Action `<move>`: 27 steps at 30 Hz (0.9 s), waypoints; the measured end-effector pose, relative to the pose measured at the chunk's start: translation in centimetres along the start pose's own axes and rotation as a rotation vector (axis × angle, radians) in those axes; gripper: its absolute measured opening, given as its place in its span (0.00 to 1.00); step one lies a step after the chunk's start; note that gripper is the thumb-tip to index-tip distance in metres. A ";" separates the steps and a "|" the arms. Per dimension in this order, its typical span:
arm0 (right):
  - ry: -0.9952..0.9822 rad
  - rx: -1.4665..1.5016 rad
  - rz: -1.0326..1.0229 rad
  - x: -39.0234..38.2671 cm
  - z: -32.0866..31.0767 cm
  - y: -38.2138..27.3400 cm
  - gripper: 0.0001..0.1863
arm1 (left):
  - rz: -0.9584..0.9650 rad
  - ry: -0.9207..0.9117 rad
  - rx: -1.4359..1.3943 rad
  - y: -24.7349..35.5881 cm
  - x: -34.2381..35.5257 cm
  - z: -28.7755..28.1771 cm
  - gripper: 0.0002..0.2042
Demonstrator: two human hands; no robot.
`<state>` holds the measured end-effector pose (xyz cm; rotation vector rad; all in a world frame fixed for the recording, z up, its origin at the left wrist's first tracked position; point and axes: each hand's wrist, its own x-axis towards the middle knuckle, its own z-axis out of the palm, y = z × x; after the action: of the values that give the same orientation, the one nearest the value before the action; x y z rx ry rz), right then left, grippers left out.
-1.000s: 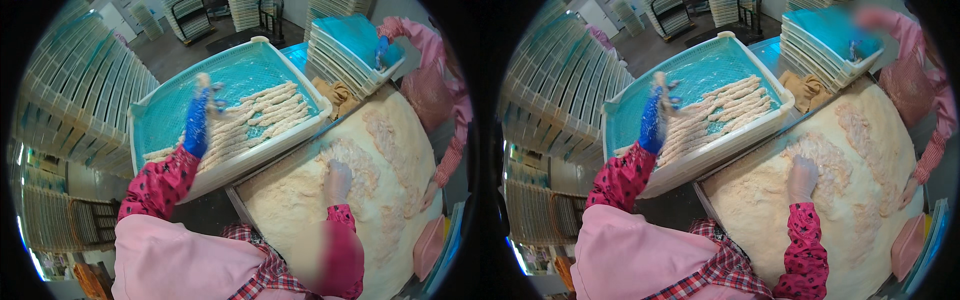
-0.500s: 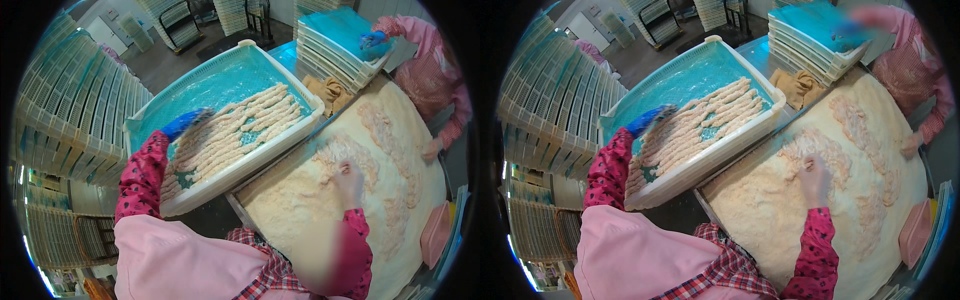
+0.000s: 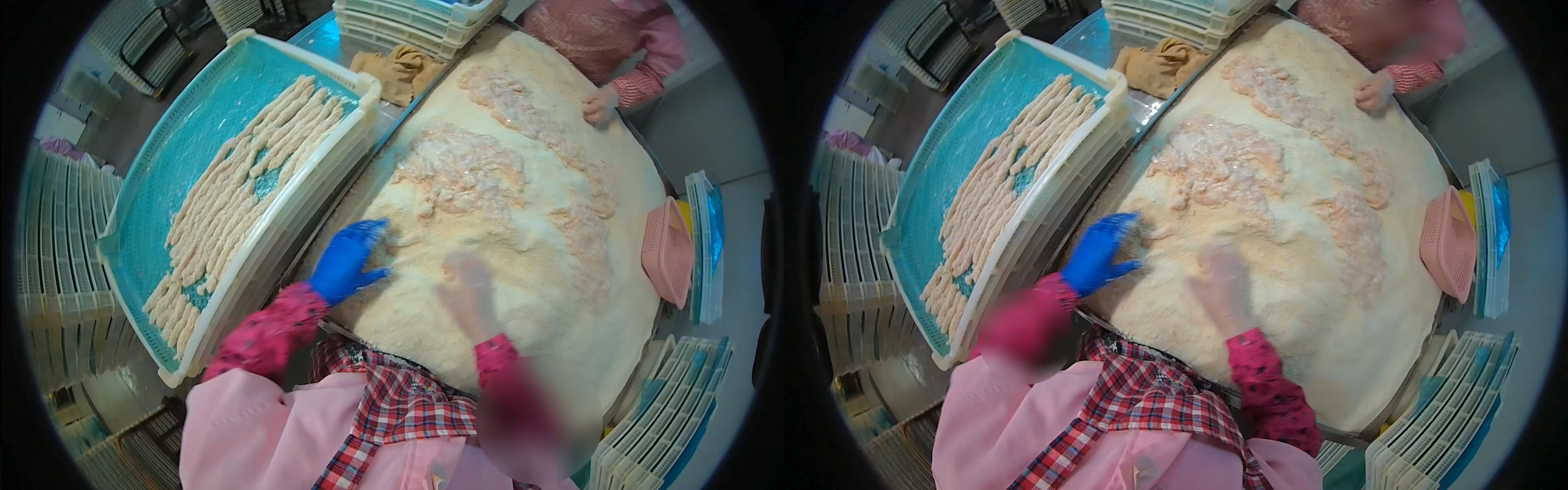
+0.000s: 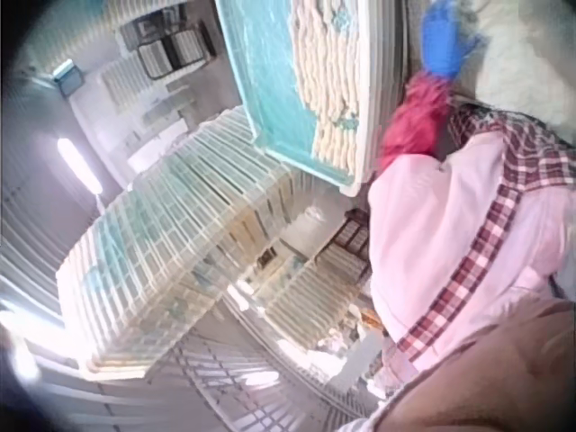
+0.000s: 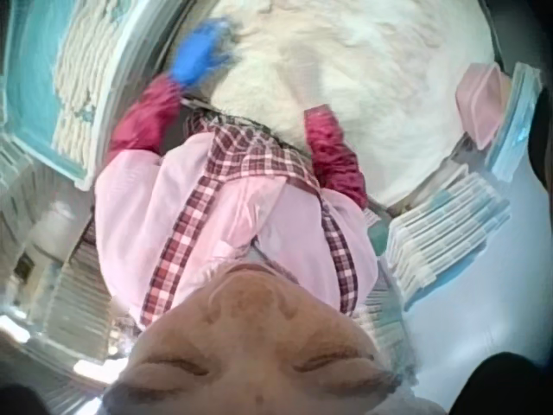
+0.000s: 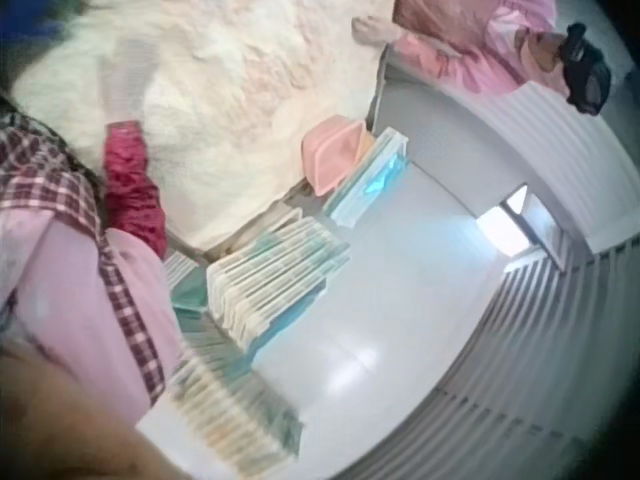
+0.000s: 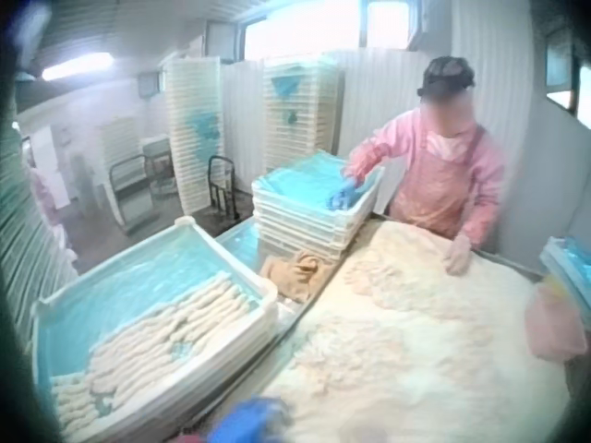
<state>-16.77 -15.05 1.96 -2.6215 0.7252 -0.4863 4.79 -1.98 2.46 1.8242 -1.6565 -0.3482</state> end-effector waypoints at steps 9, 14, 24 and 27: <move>0.470 0.085 0.202 -3.0 -4.7 3.5 0.14 | -0.206 0.124 -0.581 3.1 2.7 9.8 0.10; 0.043 0.198 0.284 -6.1 -5.1 6.1 0.12 | -0.643 0.155 -1.458 0.7 1.8 9.8 0.11; 0.427 0.253 0.437 -1.4 -2.0 4.6 0.11 | -0.660 0.265 -1.652 3.9 1.8 7.9 0.14; 0.276 -0.037 0.261 -3.9 -3.6 5.8 0.12 | -0.619 0.296 -1.765 2.0 0.6 8.8 0.15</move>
<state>-23.86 -18.53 1.66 -2.4676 1.1542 -0.7690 -1.91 -4.99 -2.85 0.7566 -0.0945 -1.2018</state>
